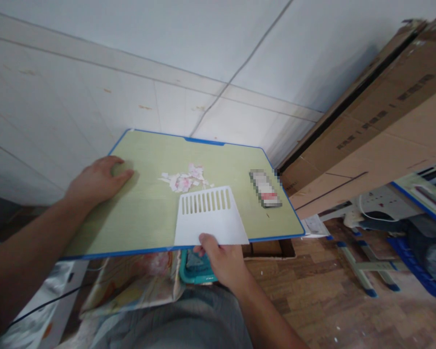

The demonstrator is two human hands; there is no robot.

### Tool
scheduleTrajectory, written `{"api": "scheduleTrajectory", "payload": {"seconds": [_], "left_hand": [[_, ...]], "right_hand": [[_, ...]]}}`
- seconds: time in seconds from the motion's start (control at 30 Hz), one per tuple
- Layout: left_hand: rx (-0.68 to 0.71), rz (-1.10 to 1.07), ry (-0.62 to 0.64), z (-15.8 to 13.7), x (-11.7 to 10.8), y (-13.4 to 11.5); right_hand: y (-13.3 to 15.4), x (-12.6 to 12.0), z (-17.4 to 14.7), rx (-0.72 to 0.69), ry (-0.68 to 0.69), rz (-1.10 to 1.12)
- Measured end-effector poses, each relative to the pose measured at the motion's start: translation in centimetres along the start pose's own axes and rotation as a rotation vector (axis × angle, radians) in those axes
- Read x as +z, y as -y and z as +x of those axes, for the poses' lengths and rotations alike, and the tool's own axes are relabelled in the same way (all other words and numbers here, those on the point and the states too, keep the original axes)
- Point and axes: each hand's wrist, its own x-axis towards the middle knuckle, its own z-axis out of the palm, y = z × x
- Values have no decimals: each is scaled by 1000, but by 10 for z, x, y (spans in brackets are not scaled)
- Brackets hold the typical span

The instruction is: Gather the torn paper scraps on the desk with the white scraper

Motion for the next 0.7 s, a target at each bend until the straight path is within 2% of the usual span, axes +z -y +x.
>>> {"api": "scheduleTrajectory", "payload": {"seconds": [0.23, 0.37, 0.43, 0.5, 0.6, 0.7], "left_hand": [[24, -1, 3, 2, 2, 3], [7, -21, -7, 2, 3, 4], [4, -21, -15, 1, 4, 4], [-2, -21, -31, 1, 5, 4], [-3, -22, -49, 0, 8, 5], [-5, -16, -50, 0, 10, 6]], "right_hand": [[-10, 2, 6, -14, 38, -2], [-1, 0, 19, -8, 31, 21], [10, 2, 38, -47, 16, 45], [24, 9, 65, -87, 67, 42], [46, 27, 107, -109, 102, 43], [61, 45, 132, -94, 146, -24]]}}
